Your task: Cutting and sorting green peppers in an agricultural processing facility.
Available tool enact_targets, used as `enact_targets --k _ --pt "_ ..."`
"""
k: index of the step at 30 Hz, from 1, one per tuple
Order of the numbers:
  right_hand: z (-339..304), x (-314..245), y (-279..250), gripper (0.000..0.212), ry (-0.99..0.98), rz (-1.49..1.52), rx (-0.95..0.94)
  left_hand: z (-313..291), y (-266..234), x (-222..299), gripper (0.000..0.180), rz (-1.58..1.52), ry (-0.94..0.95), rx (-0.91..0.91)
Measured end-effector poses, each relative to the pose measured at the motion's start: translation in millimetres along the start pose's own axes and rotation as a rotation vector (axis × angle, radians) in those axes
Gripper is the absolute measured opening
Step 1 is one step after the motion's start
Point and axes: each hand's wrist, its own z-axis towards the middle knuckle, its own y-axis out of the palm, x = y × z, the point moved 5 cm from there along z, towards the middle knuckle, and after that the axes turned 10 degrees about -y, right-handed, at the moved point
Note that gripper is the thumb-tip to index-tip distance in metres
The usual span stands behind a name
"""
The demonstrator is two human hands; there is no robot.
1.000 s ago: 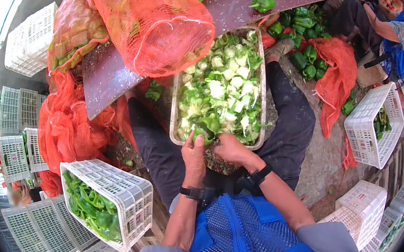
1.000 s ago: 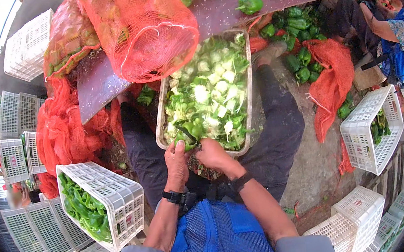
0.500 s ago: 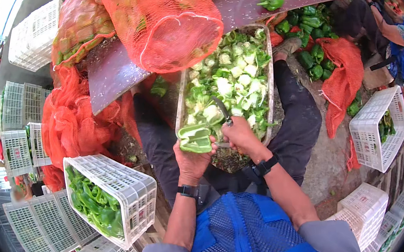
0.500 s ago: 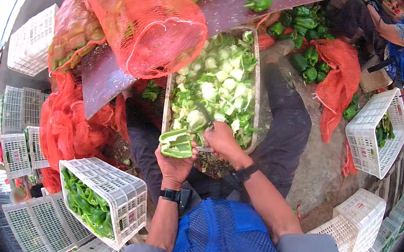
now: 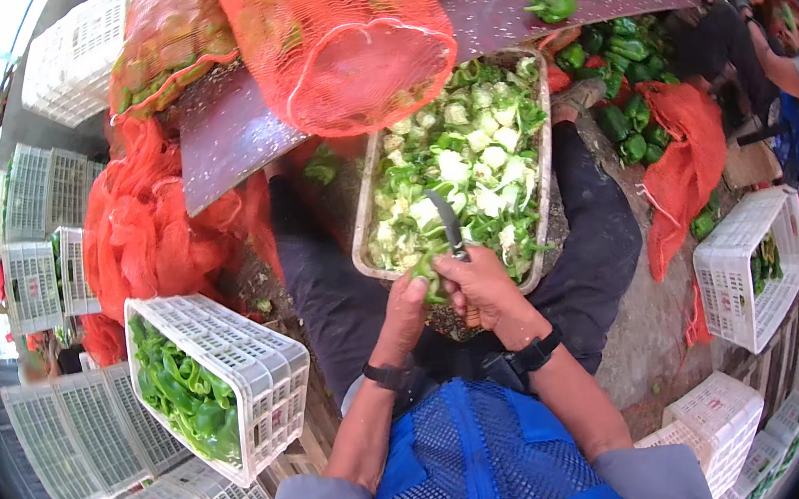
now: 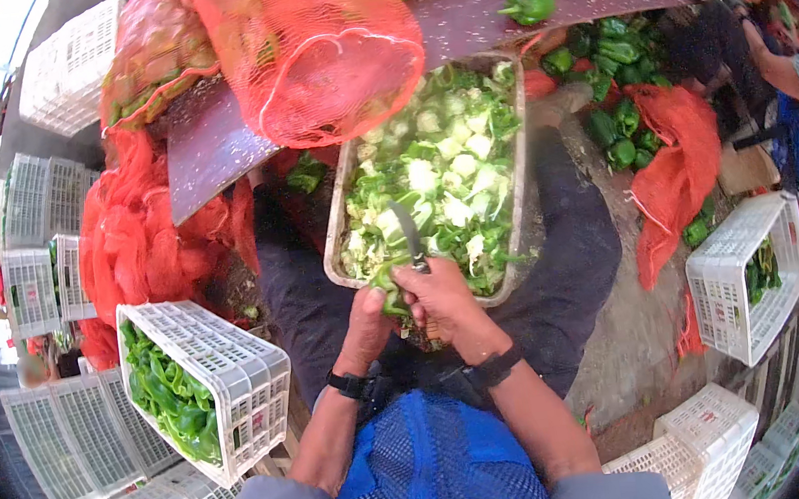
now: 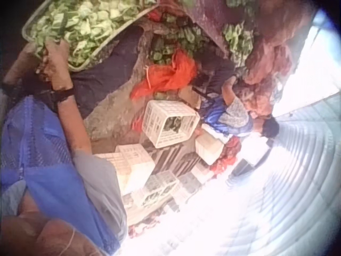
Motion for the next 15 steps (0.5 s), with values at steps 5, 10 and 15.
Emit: enact_targets --k 5,10,15 --pt "7.8 11.8 -31.7 0.024 -0.478 -0.372 0.127 10.8 -1.2 -23.3 0.049 0.302 0.085 0.232" --pt "-25.3 -5.6 -26.7 0.015 -0.276 -0.167 0.173 8.2 23.4 -13.8 0.053 -0.114 0.039 0.256" --pt "-30.3 0.8 -14.3 0.014 -0.441 -0.243 0.093 7.2 -3.9 -18.6 0.054 -0.284 -0.014 0.194"
